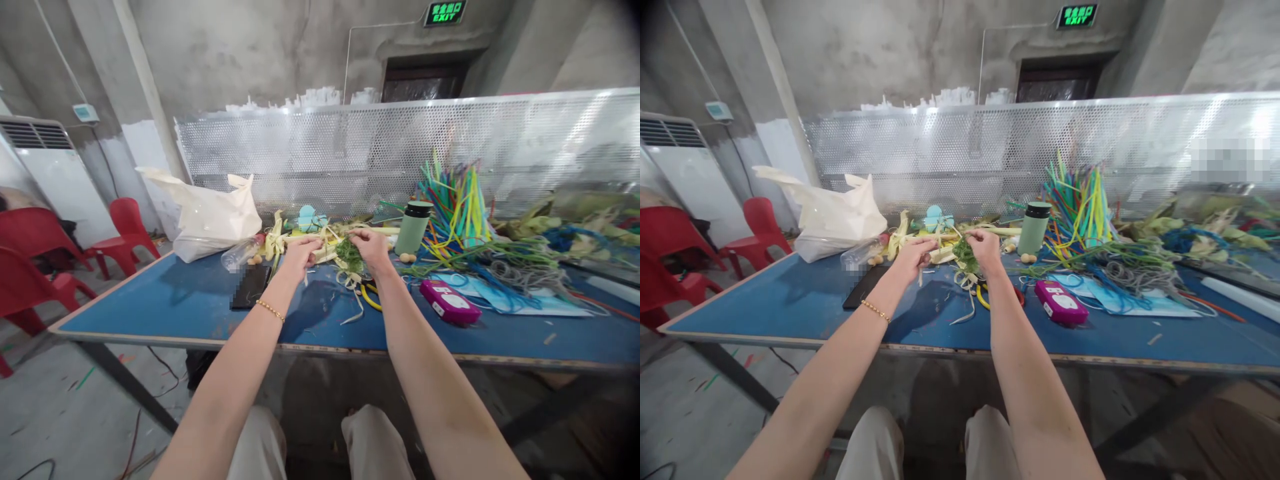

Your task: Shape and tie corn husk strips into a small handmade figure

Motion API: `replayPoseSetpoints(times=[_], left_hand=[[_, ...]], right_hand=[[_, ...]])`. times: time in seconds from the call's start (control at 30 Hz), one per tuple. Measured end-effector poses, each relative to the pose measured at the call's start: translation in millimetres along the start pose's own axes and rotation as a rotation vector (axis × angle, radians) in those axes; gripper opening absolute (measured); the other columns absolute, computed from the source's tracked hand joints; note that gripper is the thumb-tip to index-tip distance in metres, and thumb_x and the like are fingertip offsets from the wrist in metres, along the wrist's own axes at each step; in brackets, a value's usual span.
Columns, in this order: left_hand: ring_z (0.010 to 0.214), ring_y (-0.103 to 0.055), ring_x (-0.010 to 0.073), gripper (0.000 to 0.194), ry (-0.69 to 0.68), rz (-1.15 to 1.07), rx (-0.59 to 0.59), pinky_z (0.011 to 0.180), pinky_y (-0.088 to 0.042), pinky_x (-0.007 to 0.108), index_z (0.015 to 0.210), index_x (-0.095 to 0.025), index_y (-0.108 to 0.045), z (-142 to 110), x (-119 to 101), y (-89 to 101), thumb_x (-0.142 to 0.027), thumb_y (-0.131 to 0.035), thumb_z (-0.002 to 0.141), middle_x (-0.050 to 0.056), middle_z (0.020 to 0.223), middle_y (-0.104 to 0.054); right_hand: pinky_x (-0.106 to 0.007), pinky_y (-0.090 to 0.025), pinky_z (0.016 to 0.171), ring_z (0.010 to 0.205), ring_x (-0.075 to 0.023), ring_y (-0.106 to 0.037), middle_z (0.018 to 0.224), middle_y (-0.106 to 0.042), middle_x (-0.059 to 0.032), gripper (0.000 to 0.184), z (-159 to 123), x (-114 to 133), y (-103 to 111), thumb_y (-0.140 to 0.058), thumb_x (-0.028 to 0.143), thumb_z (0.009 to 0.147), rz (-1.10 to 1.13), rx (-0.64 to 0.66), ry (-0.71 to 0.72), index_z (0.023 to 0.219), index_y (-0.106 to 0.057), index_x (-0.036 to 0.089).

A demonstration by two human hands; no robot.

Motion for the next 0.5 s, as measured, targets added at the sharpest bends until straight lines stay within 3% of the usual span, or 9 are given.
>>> replayPoseSetpoints(times=[0.17,0.23,0.3,0.4,0.5], left_hand=[[0.059,-0.06,0.0102,0.018,0.072,0.015,0.224,0.046,-0.023,0.021,0.078,-0.012,-0.065,11,7,-40.3,-0.017,-0.079,0.069,0.003,0.072,-0.063],[0.064,-0.063,0.0123,0.02,0.081,-0.015,0.256,0.047,-0.024,0.021,0.075,-0.011,-0.063,15,14,-46.8,-0.018,-0.081,0.067,0.004,0.071,-0.063],[0.067,-0.064,0.0127,0.022,0.035,-0.084,0.188,0.046,-0.025,0.02,0.075,-0.012,-0.062,20,18,-41.4,-0.019,-0.081,0.066,0.004,0.073,-0.064],[0.067,-0.064,0.0121,0.022,0.002,-0.168,0.1,0.046,-0.025,0.02,0.076,-0.011,-0.063,25,23,-28.0,-0.02,-0.08,0.066,0.004,0.072,-0.064],[0.064,-0.063,0.011,0.021,-0.007,-0.237,0.079,0.049,-0.032,0.02,0.075,-0.013,-0.063,28,23,-19.2,-0.02,-0.08,0.066,0.002,0.07,-0.064]], right_hand=[[-0.032,-0.053,0.073,0.075,-0.0185,-0.066,0.076,-0.074,-0.0053,0.026,-5,3,-10,-0.069,0.03,0.063,0.149,0.097,-0.054,0.082,-0.076,0.014],[-0.033,-0.055,0.077,0.081,-0.0197,-0.068,0.085,-0.075,-0.0068,0.03,-3,1,-10,-0.067,0.029,0.064,0.216,0.135,-0.076,0.089,-0.076,0.015],[-0.034,-0.056,0.08,0.088,-0.0207,-0.07,0.098,-0.076,-0.0085,0.039,1,-2,-2,-0.061,0.025,0.065,0.196,0.099,-0.069,0.1,-0.075,0.015],[-0.035,-0.054,0.087,0.094,-0.0223,-0.07,0.102,-0.076,-0.0098,0.045,4,-7,8,-0.055,0.018,0.064,-0.058,0.064,-0.041,0.105,-0.075,0.015],[-0.031,-0.052,0.085,0.092,-0.0228,-0.07,0.091,-0.077,-0.0082,0.038,-3,-11,-5,-0.056,0.015,0.066,-0.389,0.307,-0.032,0.097,-0.078,0.015]])
Point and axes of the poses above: each hand's wrist, its own z-axis towards the middle knuckle, its own y-axis out of the back of the hand, x = y × z, the point moved 7 cm from there along z, towards the middle knuckle
